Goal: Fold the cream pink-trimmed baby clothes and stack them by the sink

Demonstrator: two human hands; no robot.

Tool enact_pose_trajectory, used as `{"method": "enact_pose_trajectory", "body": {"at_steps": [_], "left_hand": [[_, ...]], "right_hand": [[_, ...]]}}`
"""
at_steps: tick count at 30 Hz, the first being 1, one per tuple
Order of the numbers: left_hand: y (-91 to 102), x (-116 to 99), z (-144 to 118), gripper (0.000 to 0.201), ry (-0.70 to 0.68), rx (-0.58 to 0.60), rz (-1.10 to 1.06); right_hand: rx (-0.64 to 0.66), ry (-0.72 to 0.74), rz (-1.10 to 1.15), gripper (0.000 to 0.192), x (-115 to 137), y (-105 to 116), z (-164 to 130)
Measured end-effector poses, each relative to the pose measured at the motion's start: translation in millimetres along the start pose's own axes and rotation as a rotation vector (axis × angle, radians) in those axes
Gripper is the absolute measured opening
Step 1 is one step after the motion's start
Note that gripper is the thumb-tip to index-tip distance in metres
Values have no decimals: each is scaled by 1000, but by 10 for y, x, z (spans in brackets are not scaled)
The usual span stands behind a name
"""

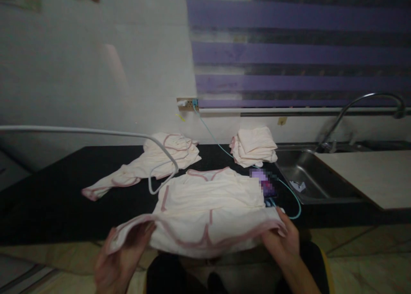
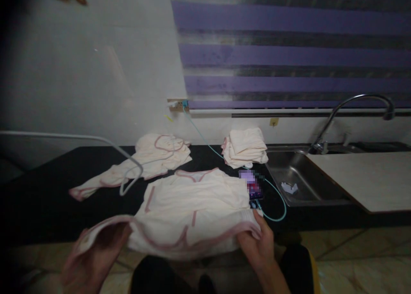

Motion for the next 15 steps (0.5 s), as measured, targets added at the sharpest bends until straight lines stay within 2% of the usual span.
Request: {"method": "enact_pose_trajectory", "body": {"at_steps": [3,5,7,11,15], "left_hand": [[-353,75,358,42,277,121,-433],[-543,74,531,34,388,177,-614],[-690,56,680,33,369,204,-628],[-970,100,974,38,254,260,-517],[-1193,291,1278,62,70,349,-249]], "right_hand": [[13,-255,423,18,-25,-365,252],[-18,-360,576,12,-26,-515,420],[-39,-385,643,11,-27,-598,599],[-30,-333,640,16,-89,-718,995],[47,-358,611,23,-253,-895,1344]]}}
Point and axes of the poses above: each hand's wrist, its own z-axis towards the middle knuckle, its own y-axis out of the back of the hand, x = y × z, the point moved 4 cm from there along z, towards the middle knuckle, and after that the axes turned 8 degrees about -x, right-handed, at the moved point
